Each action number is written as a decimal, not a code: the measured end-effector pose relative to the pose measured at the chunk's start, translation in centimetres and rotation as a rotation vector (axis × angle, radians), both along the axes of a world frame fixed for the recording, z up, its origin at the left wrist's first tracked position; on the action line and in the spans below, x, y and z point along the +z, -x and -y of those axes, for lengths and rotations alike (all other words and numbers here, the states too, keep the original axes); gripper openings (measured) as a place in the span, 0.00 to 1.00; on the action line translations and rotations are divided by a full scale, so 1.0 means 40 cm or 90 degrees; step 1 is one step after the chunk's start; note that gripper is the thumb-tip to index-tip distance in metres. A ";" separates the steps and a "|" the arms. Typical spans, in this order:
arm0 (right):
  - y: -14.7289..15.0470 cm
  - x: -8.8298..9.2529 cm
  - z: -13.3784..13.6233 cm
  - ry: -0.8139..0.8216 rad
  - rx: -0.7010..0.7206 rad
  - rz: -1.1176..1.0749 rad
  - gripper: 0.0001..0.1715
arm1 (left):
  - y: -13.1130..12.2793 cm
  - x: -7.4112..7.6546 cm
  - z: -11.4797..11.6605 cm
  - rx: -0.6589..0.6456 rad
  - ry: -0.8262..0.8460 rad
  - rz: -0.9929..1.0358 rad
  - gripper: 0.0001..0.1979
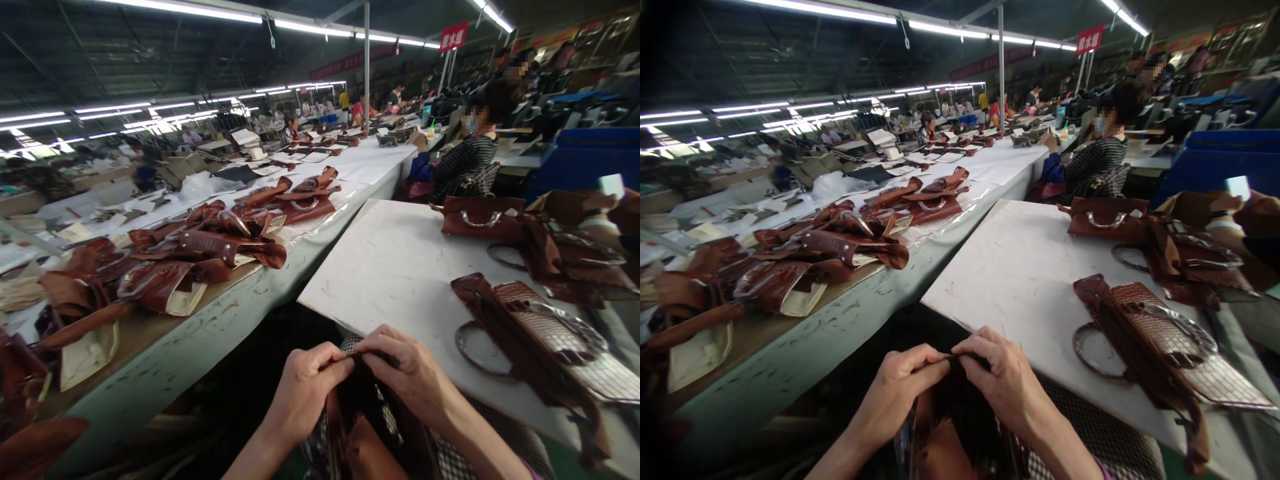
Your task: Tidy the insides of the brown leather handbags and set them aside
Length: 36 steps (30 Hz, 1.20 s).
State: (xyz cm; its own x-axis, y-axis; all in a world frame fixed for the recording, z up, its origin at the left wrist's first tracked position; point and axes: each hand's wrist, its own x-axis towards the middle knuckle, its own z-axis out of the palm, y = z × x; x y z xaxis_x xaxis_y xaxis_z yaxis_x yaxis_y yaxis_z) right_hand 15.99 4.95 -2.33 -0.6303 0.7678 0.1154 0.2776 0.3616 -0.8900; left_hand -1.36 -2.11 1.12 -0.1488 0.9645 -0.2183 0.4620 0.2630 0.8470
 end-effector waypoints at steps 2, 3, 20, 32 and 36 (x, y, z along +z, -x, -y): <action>0.003 0.006 0.000 0.017 0.018 -0.007 0.14 | 0.010 0.005 -0.004 0.008 0.022 0.061 0.10; 0.005 0.008 0.002 0.021 0.019 0.001 0.14 | 0.015 0.007 -0.005 0.009 0.031 0.088 0.10; 0.014 0.004 0.027 -0.026 -0.048 0.111 0.15 | -0.065 0.013 0.160 0.089 0.100 -0.079 0.15; -0.017 -0.028 0.009 0.004 -0.108 0.086 0.17 | -0.105 0.003 0.182 0.176 0.067 -0.063 0.07; -0.023 -0.031 0.011 0.033 -0.128 0.077 0.16 | -0.103 -0.022 0.201 0.155 -0.044 -0.115 0.09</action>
